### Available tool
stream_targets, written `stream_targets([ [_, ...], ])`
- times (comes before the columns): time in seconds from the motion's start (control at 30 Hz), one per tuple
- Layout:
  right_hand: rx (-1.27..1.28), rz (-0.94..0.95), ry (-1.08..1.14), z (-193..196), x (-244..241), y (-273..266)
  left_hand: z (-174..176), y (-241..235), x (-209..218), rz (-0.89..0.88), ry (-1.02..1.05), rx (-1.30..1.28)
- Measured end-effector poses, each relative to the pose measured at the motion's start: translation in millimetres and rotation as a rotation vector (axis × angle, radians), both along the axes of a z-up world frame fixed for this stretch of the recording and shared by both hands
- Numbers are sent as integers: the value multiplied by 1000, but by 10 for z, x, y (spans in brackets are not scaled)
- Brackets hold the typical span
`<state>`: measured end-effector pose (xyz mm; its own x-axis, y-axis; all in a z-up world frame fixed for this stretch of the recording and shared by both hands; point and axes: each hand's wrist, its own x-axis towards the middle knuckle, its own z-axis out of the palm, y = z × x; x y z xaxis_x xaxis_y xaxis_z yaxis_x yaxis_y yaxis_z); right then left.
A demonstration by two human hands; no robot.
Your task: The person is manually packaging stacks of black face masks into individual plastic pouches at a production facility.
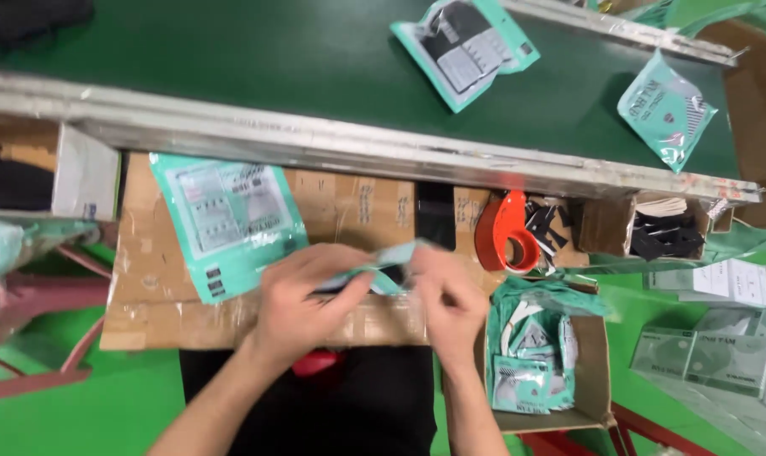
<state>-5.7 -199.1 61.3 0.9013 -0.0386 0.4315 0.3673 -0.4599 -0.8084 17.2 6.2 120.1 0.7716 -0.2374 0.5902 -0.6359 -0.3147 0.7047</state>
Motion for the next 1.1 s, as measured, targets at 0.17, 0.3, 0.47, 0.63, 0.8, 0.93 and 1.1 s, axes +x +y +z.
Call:
stream_targets([
  [0.17,632,-276,130,-68,130,-77,-254,-57,-113,215,400,-422],
  [0.3,862,-62,216,-264,128,-278,-193,-8,-125,185,470,-338],
  [0.47,757,-59,201,-142,112,-223,-55,75,-185,217,284,-278],
  [0.63,794,183,279,-4,9,-22,-157,136,-309,214,221,-252],
  [0.8,771,83,251,56,-86,122,-93,224,-397,89,285,-440],
  [0.93,843,307,328,158,-240,70,-1,182,-437,67,327,-287],
  [1.1,1009,318,357,-120,-412,-112,-2,65,-515,-26,159,-168],
])
